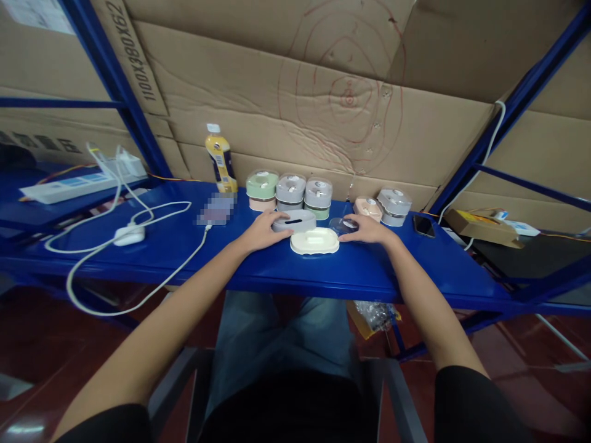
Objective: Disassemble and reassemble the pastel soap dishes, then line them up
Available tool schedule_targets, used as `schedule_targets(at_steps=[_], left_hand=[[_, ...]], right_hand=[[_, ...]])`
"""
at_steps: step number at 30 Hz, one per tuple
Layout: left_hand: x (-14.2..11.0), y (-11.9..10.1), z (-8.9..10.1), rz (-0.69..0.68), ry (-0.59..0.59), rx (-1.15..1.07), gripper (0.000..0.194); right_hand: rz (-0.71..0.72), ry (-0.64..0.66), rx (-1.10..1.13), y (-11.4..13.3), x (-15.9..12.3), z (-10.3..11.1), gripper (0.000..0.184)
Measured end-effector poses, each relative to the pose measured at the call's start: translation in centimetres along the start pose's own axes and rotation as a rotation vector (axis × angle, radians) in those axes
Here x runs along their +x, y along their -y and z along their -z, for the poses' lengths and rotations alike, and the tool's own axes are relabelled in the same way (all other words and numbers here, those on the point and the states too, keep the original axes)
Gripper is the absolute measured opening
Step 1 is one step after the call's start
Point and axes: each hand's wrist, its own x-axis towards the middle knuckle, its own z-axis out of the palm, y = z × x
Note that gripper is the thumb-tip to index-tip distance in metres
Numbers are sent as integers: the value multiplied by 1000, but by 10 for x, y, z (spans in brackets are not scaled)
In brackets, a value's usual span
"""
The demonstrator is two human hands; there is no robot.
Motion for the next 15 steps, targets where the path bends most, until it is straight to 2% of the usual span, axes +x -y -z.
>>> schedule_targets(at_steps=[5,8,11,15], left_hand=[[0,0,1,39,13,-7,65],[-1,-8,2,-25,-27,-86,70],[-4,-19,-1,-90,-1,-177,80],[-4,-30,-16,-115,90,-254,101]], right_hand=[[-1,-6,10,1,1,-2,99],[42,-131,72,3,0,-2,96],[205,-272,163,9,0,-3,90],[452,-242,170,26,6,-14,93]])
